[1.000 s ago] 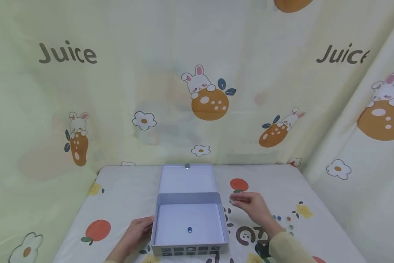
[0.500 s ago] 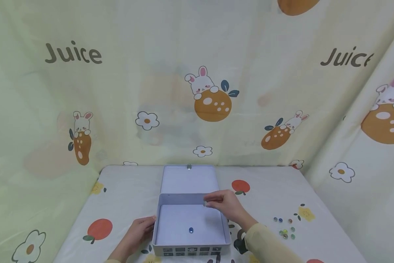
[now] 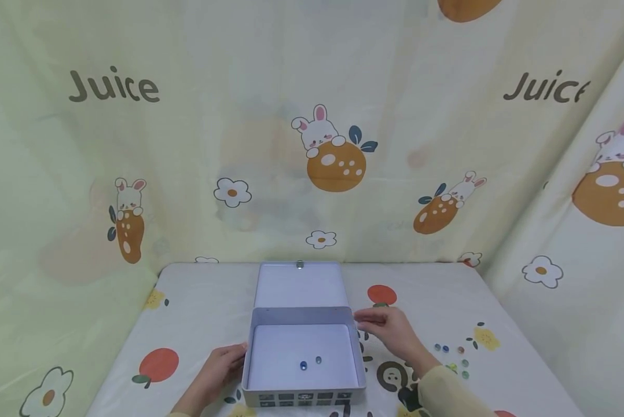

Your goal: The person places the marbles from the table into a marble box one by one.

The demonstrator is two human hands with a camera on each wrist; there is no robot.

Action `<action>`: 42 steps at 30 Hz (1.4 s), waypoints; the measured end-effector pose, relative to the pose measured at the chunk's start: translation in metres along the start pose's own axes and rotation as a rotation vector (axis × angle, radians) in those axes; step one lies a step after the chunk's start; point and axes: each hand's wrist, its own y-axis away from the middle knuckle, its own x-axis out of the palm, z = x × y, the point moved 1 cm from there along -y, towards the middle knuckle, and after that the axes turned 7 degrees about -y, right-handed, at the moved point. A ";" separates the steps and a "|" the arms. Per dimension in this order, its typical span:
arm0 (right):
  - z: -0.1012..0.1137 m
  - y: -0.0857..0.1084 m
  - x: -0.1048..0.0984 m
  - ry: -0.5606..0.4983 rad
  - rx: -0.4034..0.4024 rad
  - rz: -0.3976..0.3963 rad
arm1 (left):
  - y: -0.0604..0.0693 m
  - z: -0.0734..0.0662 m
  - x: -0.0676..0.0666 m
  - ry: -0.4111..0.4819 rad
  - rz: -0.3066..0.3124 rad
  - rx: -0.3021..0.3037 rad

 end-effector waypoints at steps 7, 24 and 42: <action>-0.047 0.044 -0.072 0.089 0.161 -0.165 | 0.000 -0.001 0.001 0.004 -0.006 0.000; -0.126 0.105 -0.163 0.326 0.390 -0.267 | 0.003 0.000 -0.002 0.008 -0.011 -0.029; -0.148 0.108 -0.136 0.395 0.512 -0.233 | 0.005 -0.002 0.001 0.012 -0.011 -0.015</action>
